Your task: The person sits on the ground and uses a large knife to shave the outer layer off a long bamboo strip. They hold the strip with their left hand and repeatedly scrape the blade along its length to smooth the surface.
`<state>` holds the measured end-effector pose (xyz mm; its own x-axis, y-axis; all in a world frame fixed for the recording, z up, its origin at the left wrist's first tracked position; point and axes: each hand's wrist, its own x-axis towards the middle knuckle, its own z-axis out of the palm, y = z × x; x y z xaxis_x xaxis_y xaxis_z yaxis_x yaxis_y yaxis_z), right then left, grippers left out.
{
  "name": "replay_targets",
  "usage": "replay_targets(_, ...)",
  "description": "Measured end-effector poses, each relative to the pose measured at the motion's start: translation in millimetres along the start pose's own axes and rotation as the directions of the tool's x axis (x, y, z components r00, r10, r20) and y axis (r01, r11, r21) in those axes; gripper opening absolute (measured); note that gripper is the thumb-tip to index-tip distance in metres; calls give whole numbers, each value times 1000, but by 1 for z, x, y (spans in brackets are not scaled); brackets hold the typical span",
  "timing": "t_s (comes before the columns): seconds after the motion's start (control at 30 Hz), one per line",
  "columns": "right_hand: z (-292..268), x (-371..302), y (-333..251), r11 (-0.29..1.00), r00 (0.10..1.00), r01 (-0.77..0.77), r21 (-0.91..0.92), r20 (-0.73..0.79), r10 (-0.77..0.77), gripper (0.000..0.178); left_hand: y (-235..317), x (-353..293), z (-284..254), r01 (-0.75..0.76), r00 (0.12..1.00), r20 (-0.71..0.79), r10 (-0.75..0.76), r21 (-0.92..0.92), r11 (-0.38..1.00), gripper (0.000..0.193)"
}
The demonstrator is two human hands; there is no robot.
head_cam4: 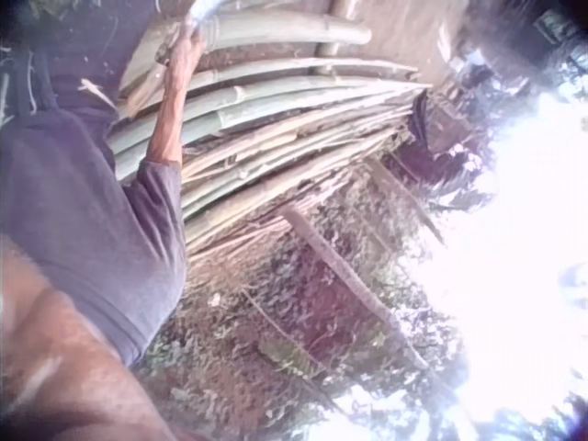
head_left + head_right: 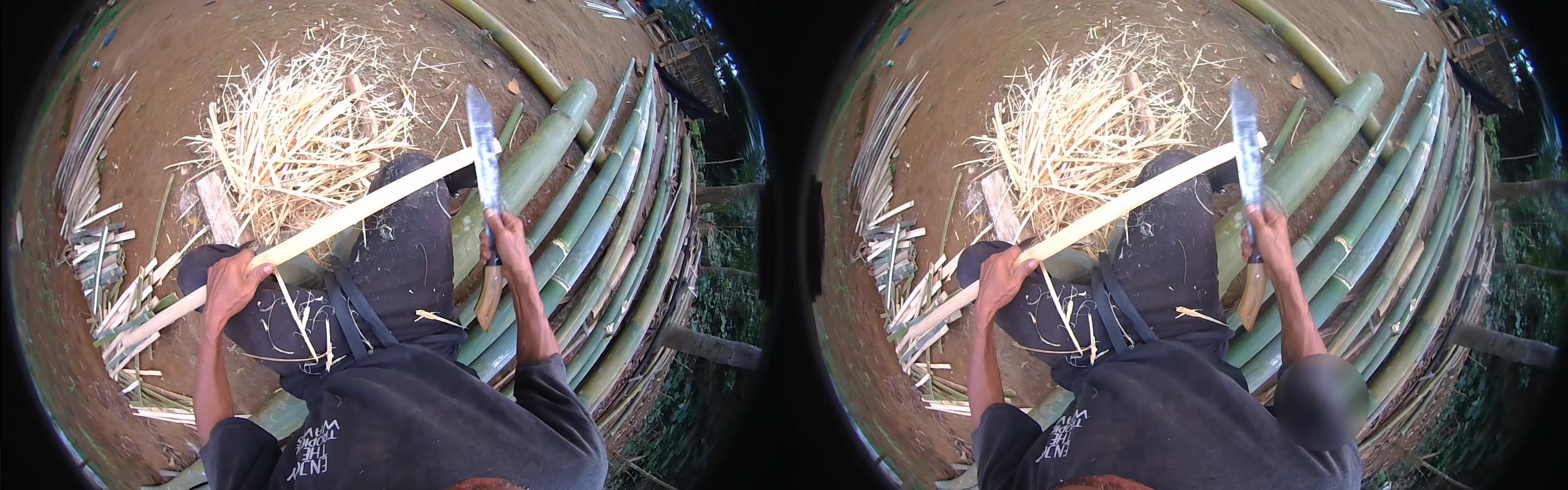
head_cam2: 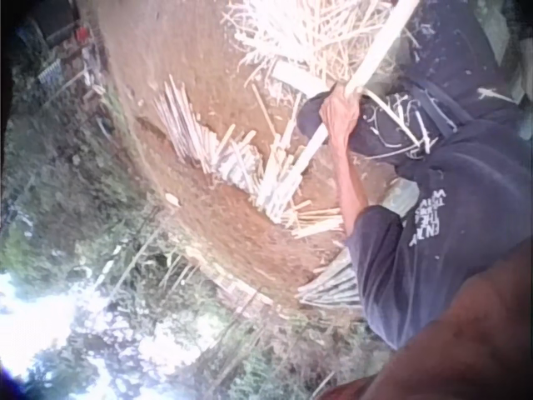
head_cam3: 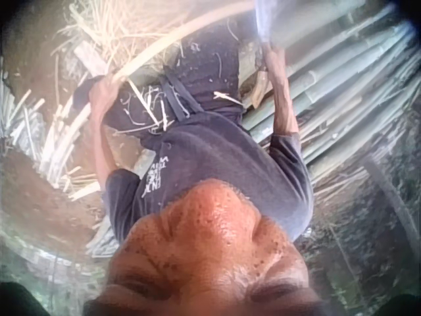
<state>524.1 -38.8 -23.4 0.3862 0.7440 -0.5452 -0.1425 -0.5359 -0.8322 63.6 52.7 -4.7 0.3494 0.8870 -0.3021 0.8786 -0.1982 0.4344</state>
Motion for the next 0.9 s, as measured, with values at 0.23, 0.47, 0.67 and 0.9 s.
replay_targets(0.23, 28, -15, 10, 996, 996, -31, -87, 84, 39, 28, 3, -1, -6, 70, 995, 70, -68, -28, 997, 53)
replay_targets(0.47, 49, -33, 12, 982, 973, -42, -185, 216, 82, 29, 4, 3, -6, 71, 996, 60, -69, -38, 997, 52)
replay_targets(0.67, 36, -16, 7, 996, 997, -36, -80, 58, 41, 26, -2, 0, -1, 73, 997, 20, -72, -35, 997, 51)
replay_targets(0.9, 72, -50, 13, 954, 939, -60, -295, 307, 154, 28, 5, 0, 1, 73, 997, -23, -74, -27, 997, 50)
